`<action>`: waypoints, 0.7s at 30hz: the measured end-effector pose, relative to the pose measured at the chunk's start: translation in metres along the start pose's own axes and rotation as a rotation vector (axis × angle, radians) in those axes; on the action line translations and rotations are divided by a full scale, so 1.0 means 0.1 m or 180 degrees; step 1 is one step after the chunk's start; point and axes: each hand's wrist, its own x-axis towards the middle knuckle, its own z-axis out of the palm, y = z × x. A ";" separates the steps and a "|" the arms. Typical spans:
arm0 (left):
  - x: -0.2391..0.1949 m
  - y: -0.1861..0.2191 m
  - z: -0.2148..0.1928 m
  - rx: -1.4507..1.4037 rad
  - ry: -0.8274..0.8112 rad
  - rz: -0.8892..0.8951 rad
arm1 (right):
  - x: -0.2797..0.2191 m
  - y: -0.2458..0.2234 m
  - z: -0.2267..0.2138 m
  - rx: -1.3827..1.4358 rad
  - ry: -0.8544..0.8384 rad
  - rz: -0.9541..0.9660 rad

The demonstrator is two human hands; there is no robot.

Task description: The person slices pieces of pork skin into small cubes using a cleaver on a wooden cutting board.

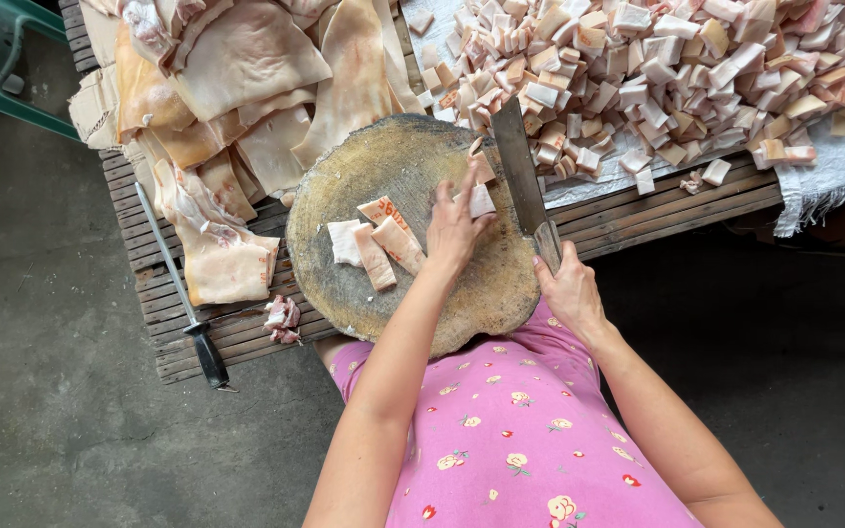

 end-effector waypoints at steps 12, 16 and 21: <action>0.74 0.14 0.23 0.0571 -0.0497 -0.0080 | 0.00 -0.03 -0.02 0.0278 -0.0045 0.0287; 1.07 0.17 0.12 -0.0181 -0.0391 -0.0608 | 0.02 -0.01 -0.04 0.0294 -0.0075 0.0366; 1.69 0.97 -0.55 -0.0119 -0.0384 0.0887 | 0.00 0.00 -0.01 0.0350 0.0012 0.0216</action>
